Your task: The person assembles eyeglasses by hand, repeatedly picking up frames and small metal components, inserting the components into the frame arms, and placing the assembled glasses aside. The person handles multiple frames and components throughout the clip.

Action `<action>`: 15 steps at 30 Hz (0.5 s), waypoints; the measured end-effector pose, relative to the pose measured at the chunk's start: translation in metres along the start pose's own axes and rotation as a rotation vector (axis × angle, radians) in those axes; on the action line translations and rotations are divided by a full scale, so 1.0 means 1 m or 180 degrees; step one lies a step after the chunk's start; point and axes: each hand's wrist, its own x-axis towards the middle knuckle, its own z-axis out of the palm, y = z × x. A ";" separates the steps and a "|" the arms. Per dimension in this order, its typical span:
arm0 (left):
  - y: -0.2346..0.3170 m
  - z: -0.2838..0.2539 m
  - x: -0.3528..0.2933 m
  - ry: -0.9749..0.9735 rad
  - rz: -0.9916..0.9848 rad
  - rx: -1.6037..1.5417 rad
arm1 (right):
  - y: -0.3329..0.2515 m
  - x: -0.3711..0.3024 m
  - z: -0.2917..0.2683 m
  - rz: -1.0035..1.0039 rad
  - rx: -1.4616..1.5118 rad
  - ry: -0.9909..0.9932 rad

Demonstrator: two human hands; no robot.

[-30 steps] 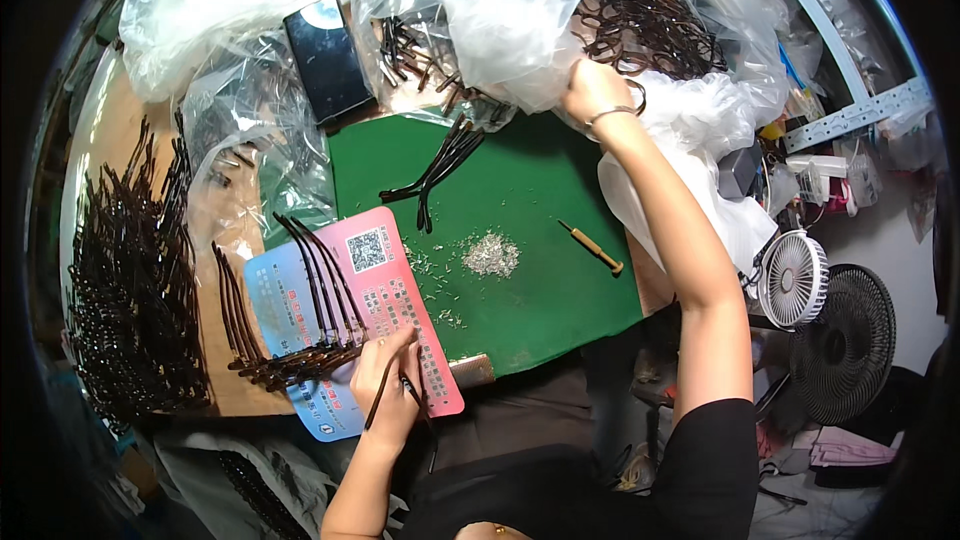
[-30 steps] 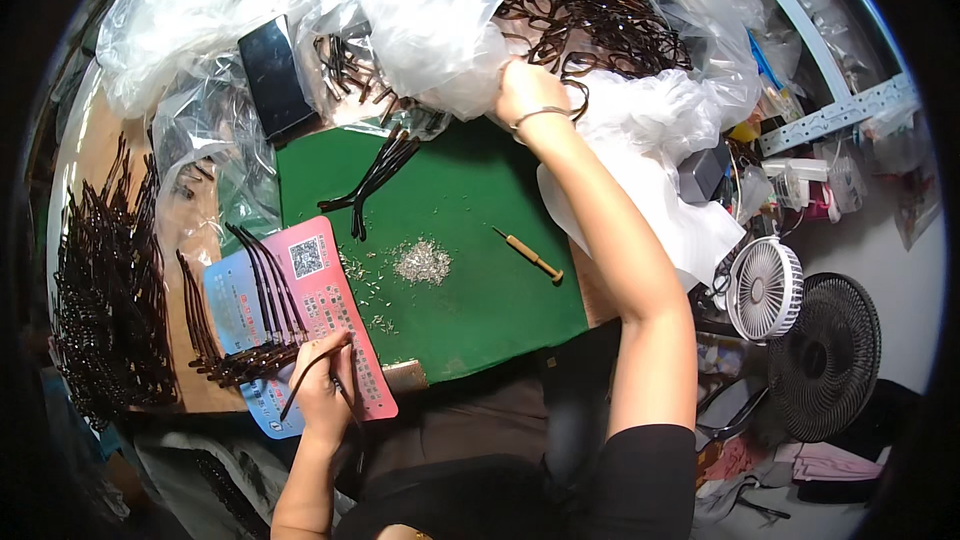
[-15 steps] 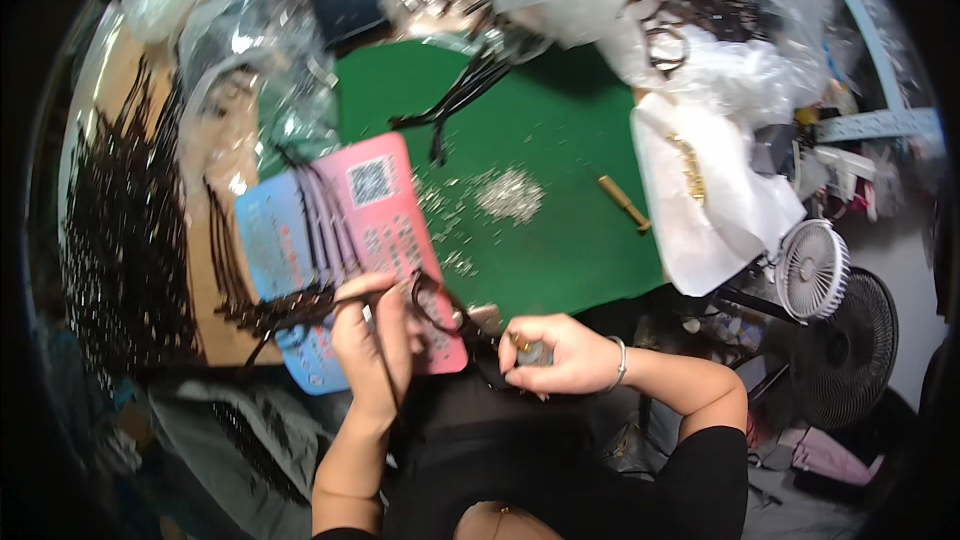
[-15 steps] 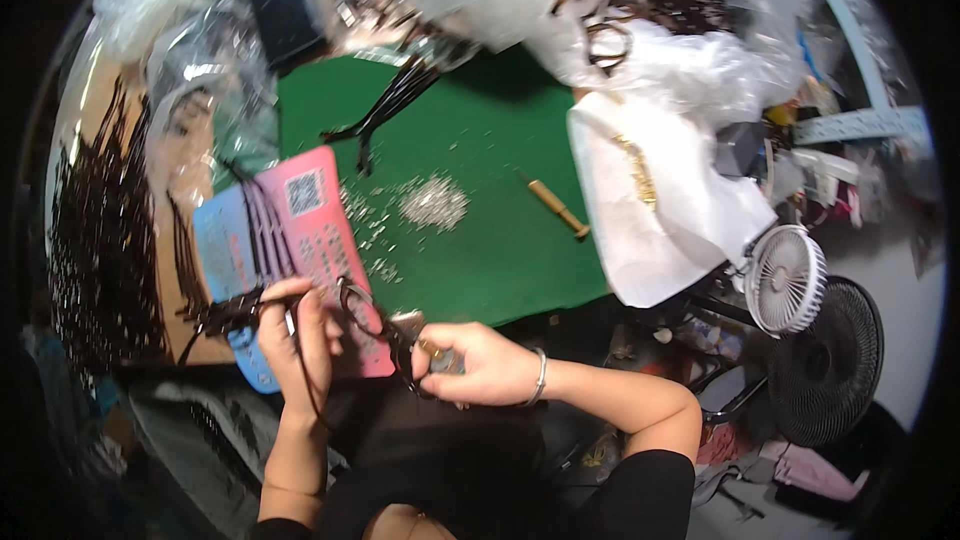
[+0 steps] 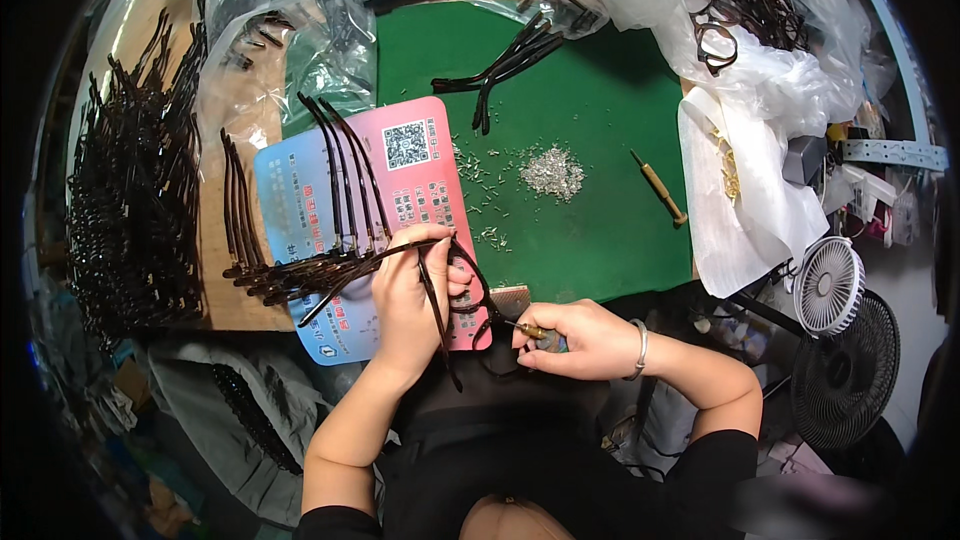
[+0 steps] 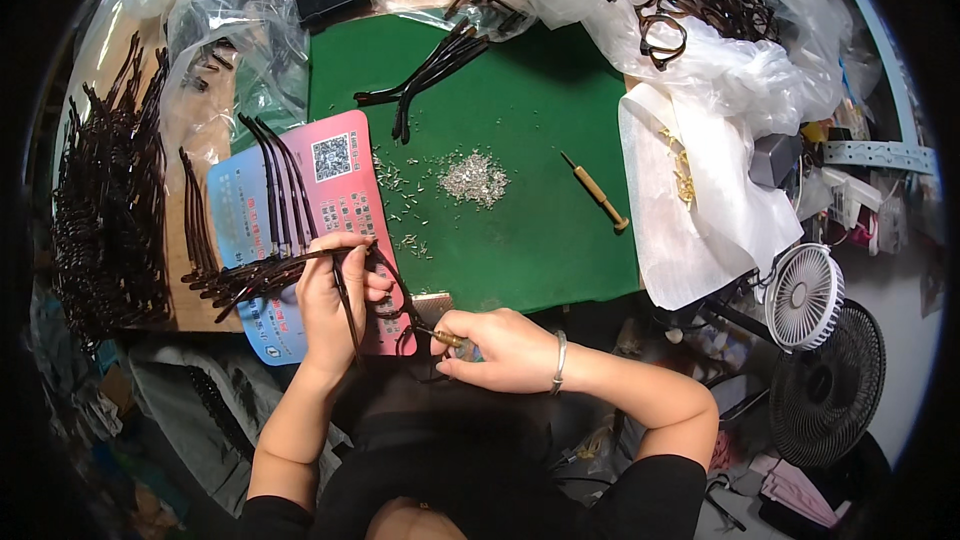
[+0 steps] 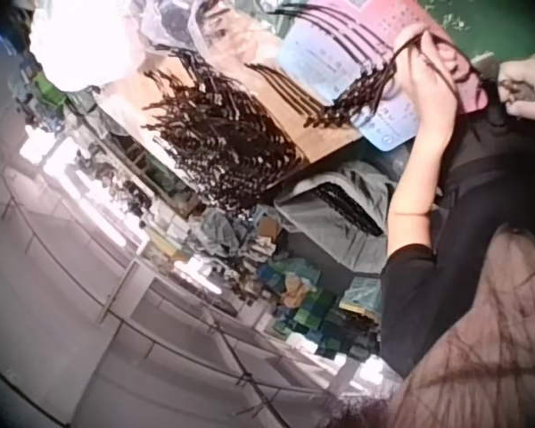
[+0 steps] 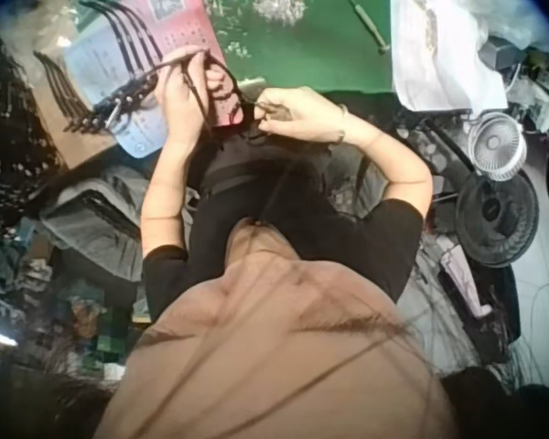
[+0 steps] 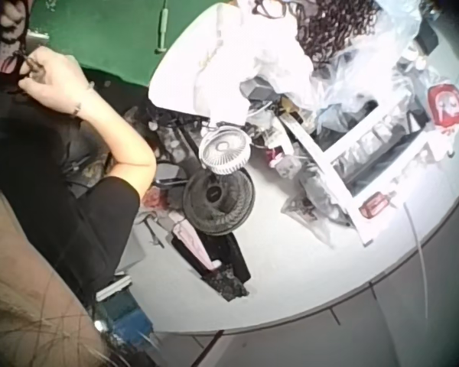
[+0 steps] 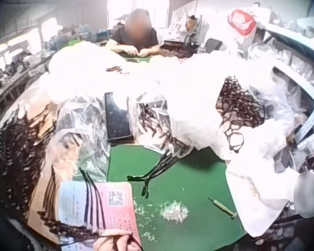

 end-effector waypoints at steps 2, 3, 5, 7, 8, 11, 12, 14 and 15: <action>0.001 0.000 -0.001 -0.0049 -0.0020 -0.0016 | 0.003 -0.002 -0.002 -0.0034 0.0024 0.0120; 0.004 0.002 0.000 -0.0025 0.0070 0.0119 | 0.004 -0.002 -0.003 -0.0039 0.0007 0.0173; 0.004 0.002 0.001 -0.0034 0.0109 0.0230 | 0.003 -0.003 -0.007 -0.0063 -0.0095 0.0243; 0.000 0.001 0.000 -0.0010 0.0225 0.0216 | 0.002 -0.006 -0.009 -0.0096 -0.0091 0.0324; -0.001 -0.001 0.000 -0.0005 0.0242 0.0200 | 0.001 -0.007 -0.010 -0.0116 -0.0090 0.0360; 0.000 0.001 0.002 -0.0066 0.0427 0.0515 | 0.006 -0.006 -0.013 -0.0273 -0.0250 0.0496; 0.000 -0.002 0.002 -0.0164 0.0522 0.0622 | 0.007 -0.006 -0.013 -0.0383 -0.0361 0.0613; -0.003 -0.011 0.003 -0.0506 0.0984 0.1064 | -0.001 -0.010 -0.019 -0.0444 -0.0792 0.0815; -0.007 -0.014 0.001 -0.0554 0.1033 0.1079 | -0.004 -0.010 -0.021 -0.0413 -0.0880 0.0955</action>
